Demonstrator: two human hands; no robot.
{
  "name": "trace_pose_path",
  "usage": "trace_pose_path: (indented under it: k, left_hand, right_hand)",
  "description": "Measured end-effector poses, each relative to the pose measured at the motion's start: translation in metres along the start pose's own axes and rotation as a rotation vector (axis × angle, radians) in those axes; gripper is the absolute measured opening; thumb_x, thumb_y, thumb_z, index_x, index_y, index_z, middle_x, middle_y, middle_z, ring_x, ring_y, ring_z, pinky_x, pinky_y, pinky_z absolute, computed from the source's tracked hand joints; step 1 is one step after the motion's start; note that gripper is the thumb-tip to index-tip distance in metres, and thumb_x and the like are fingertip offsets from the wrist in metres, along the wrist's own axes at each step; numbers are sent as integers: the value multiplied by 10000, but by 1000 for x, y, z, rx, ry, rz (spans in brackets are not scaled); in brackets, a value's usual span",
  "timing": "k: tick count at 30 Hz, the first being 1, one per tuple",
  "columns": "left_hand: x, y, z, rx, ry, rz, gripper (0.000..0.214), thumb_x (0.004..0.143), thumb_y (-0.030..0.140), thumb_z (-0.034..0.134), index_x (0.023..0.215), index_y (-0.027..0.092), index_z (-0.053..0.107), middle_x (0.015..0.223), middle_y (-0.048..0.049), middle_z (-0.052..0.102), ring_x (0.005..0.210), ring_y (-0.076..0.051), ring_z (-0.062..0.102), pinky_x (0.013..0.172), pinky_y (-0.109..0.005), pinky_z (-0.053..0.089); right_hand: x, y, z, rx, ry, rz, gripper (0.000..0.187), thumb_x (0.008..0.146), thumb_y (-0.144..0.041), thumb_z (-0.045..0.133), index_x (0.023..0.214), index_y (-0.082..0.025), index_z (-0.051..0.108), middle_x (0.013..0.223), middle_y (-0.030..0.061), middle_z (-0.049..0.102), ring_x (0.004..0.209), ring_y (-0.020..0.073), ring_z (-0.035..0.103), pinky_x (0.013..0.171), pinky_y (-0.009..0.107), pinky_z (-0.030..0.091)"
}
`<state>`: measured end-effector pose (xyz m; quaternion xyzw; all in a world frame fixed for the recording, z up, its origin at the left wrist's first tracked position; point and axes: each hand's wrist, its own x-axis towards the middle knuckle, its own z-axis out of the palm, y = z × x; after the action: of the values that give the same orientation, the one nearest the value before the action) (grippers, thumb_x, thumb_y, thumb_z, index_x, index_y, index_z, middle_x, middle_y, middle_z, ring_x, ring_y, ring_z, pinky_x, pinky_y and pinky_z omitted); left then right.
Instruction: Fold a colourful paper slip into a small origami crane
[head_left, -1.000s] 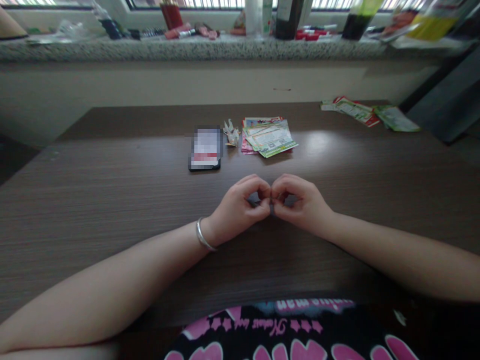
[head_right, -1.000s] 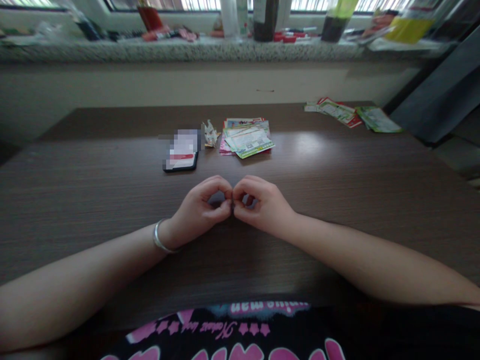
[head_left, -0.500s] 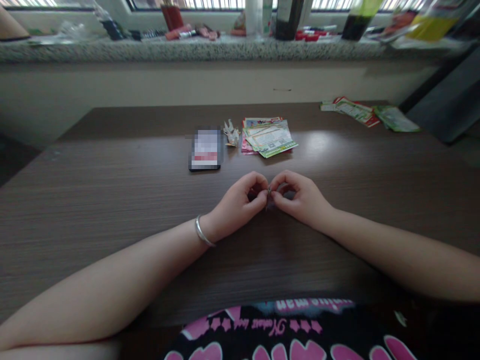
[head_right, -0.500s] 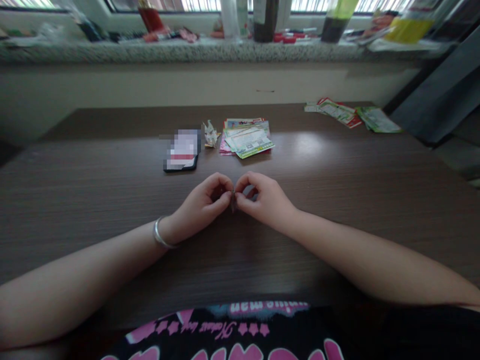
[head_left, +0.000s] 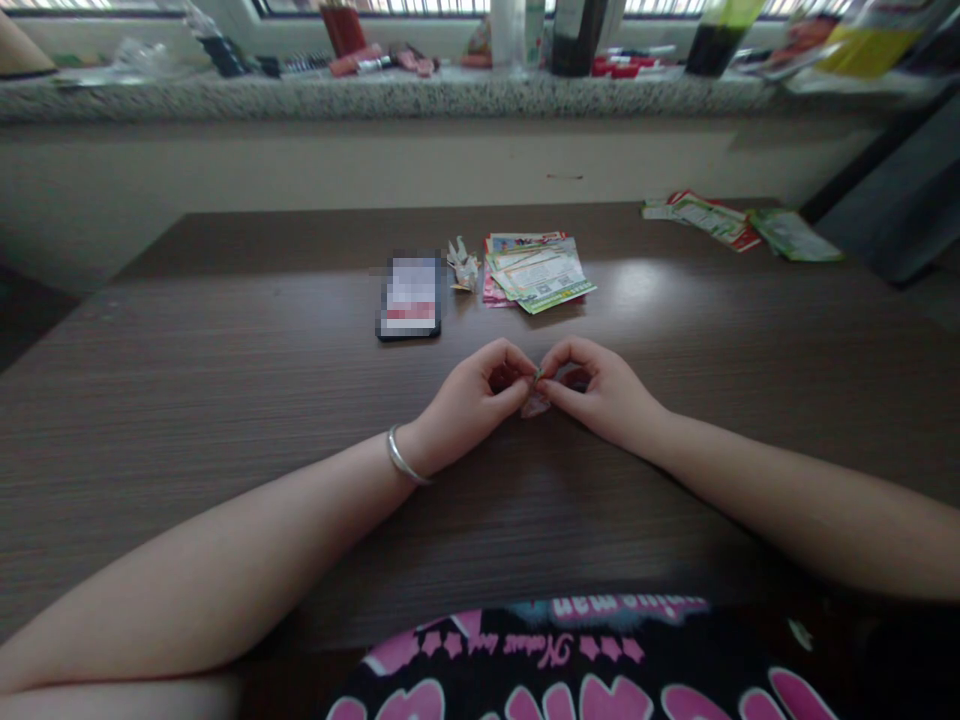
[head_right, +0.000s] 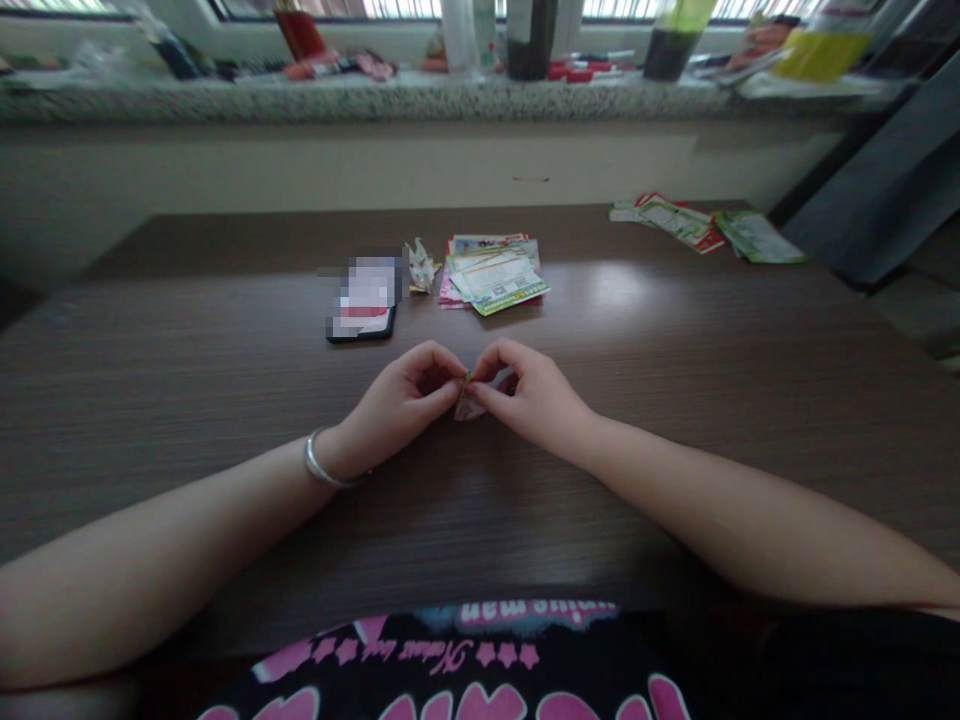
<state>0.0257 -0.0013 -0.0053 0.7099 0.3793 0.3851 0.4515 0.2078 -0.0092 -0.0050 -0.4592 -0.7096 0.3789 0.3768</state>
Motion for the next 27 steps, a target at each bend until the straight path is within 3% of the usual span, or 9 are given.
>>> trace_pose_path:
  k: [9,20,27]
  left_hand:
    - [-1,0,-1,-6,10,-34,112,814,226,624,873,137,657,822,-28,684,731,-114,633,686,-233,526]
    - [-1,-8,-2,88,-36,24,203,820,258,652,992,156,689,939,-64,694,816,-138,644,707,-249,540]
    - [0,-9,1,-53,-8,-39,167,794,216,666,931,152,595,852,-22,660,745,-110,628,682,-240,528]
  right_hand:
    - [0,0,0,11,20,20,149,764,-272,664,768,-192,539,716,-24,600,607,96,552,554,235,445]
    - [3,10,0,66,39,47,218,769,-309,662,794,-212,467,717,-34,569,596,99,533,542,243,429]
    - [5,12,-1,11,26,59,212,757,-304,676,769,-206,489,744,-19,590,631,110,551,576,256,452]
